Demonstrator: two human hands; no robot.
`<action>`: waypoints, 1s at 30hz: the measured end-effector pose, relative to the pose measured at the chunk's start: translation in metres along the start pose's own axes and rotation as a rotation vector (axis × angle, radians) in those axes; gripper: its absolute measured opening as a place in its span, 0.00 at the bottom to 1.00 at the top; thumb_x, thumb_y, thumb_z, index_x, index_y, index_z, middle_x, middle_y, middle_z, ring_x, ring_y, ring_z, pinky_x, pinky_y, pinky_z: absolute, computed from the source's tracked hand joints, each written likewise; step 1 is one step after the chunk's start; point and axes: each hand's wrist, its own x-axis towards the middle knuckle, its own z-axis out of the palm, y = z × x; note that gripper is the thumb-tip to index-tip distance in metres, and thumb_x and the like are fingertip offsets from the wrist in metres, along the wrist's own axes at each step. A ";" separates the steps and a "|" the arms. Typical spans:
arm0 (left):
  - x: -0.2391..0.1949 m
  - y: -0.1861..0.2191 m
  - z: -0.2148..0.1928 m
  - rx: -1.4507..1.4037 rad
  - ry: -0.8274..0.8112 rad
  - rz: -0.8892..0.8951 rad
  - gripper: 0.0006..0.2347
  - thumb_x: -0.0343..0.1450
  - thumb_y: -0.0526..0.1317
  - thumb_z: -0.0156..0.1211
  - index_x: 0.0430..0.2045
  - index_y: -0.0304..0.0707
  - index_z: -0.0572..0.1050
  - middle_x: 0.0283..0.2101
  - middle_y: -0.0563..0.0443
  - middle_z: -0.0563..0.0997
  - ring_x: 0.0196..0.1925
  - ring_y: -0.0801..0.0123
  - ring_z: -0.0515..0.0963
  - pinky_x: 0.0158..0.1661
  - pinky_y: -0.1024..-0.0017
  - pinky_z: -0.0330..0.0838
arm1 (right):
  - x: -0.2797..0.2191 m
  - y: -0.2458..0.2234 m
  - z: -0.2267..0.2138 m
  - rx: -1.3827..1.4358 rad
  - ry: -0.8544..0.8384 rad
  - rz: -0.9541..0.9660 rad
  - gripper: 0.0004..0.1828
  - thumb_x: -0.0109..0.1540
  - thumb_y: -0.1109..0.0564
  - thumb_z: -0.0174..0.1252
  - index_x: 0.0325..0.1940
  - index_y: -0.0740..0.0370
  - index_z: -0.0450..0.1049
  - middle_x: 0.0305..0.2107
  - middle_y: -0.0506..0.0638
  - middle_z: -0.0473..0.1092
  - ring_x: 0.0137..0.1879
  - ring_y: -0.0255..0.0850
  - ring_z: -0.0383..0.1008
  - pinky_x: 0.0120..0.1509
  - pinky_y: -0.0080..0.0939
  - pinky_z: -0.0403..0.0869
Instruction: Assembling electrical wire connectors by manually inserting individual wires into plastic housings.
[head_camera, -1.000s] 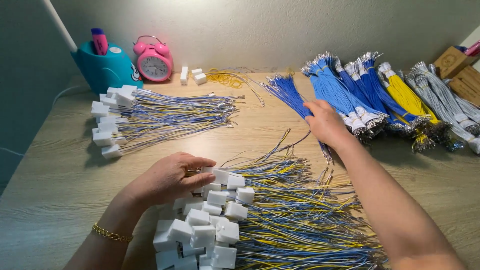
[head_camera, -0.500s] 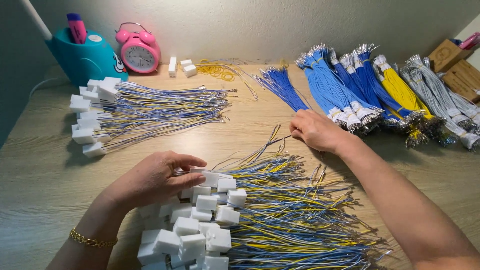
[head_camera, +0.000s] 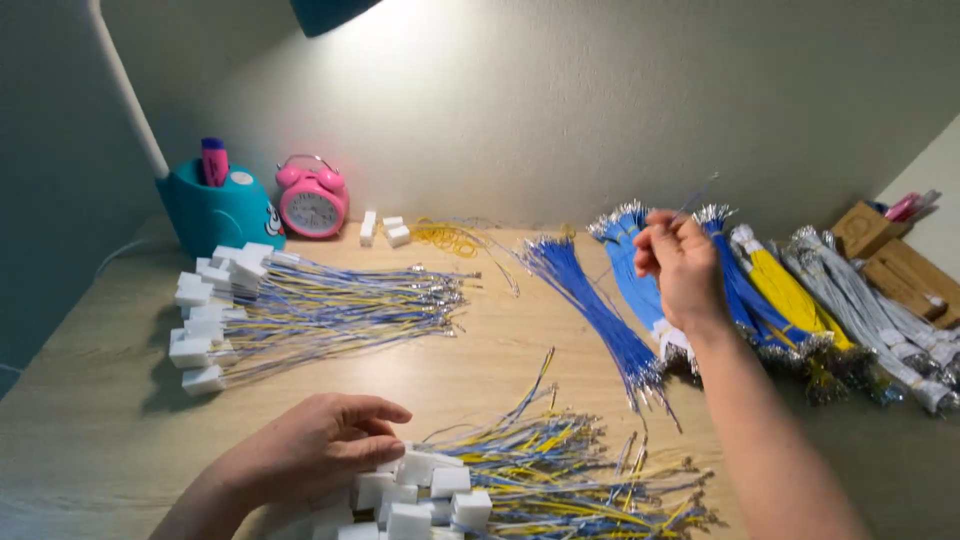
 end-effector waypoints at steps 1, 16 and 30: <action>0.003 0.001 -0.003 0.002 0.019 0.013 0.16 0.65 0.45 0.65 0.47 0.51 0.81 0.40 0.58 0.89 0.39 0.83 0.86 0.45 0.86 0.76 | 0.010 0.000 -0.001 0.005 -0.005 -0.022 0.06 0.70 0.60 0.44 0.48 0.62 0.65 0.29 0.51 0.68 0.29 0.35 0.66 0.31 0.33 0.69; 0.014 0.014 -0.018 -0.281 0.185 0.213 0.21 0.65 0.38 0.62 0.55 0.47 0.74 0.42 0.51 0.87 0.45 0.73 0.85 0.45 0.77 0.78 | 0.038 -0.079 0.015 -0.479 -0.085 -0.020 0.09 0.69 0.59 0.46 0.46 0.62 0.73 0.25 0.50 0.69 0.22 0.32 0.62 0.24 0.30 0.63; 0.038 0.009 -0.006 -0.708 0.236 0.359 0.25 0.68 0.41 0.53 0.62 0.40 0.62 0.55 0.41 0.73 0.41 0.65 0.83 0.42 0.72 0.78 | -0.025 -0.081 0.094 0.598 -0.183 0.092 0.09 0.68 0.64 0.45 0.44 0.61 0.72 0.25 0.55 0.69 0.25 0.43 0.66 0.31 0.38 0.69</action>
